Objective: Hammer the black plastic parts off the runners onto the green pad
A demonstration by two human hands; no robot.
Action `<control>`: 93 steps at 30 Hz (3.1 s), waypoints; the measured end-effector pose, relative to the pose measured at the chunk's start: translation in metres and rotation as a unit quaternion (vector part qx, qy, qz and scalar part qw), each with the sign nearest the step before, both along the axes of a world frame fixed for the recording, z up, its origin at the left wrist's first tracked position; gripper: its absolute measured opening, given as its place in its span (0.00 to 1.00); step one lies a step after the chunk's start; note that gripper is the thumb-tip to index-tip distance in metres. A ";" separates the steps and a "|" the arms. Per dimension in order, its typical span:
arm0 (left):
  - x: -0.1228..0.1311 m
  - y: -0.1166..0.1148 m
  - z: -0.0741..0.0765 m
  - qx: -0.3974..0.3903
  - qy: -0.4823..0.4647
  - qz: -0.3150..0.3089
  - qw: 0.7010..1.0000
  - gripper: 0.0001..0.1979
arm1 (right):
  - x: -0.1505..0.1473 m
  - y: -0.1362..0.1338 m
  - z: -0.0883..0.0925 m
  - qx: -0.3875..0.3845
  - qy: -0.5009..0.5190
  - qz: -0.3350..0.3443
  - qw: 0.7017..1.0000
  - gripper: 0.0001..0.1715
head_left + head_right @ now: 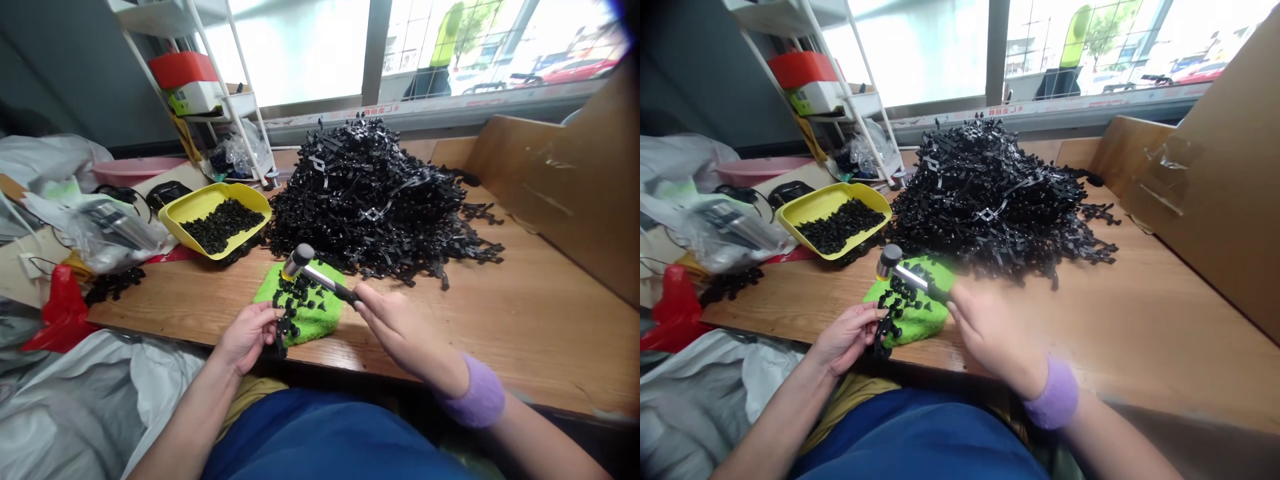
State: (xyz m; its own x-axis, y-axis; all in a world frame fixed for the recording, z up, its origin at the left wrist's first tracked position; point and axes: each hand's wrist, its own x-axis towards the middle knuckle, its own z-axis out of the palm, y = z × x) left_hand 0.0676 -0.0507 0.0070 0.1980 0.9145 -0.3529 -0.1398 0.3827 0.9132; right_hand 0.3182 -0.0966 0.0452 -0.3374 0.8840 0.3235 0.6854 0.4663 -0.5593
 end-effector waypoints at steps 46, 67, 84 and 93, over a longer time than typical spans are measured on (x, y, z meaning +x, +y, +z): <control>-0.004 -0.010 0.006 0.000 0.043 -0.003 0.999 0.10 | -0.001 -0.001 -0.008 -0.021 -0.140 -0.002 0.990 0.11; -0.017 0.010 0.006 0.045 0.024 -0.022 0.998 0.11 | 0.015 0.005 -0.031 -0.128 0.038 -0.004 0.991 0.16; -0.019 0.014 0.012 0.019 0.036 -0.024 0.999 0.12 | -0.033 0.037 -0.001 0.045 -0.183 -0.021 0.982 0.09; -0.021 0.014 0.012 0.010 0.040 -0.026 0.999 0.11 | -0.037 0.047 0.004 0.044 -0.203 -0.013 0.978 0.11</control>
State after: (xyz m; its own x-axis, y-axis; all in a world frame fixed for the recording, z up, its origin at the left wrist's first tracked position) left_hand 0.0462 -0.0367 0.0190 0.2179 0.9104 -0.3518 -0.0464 0.3697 0.9280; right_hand 0.2807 -0.0499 0.0495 -0.4311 0.8689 0.2431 0.8550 0.4795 -0.1977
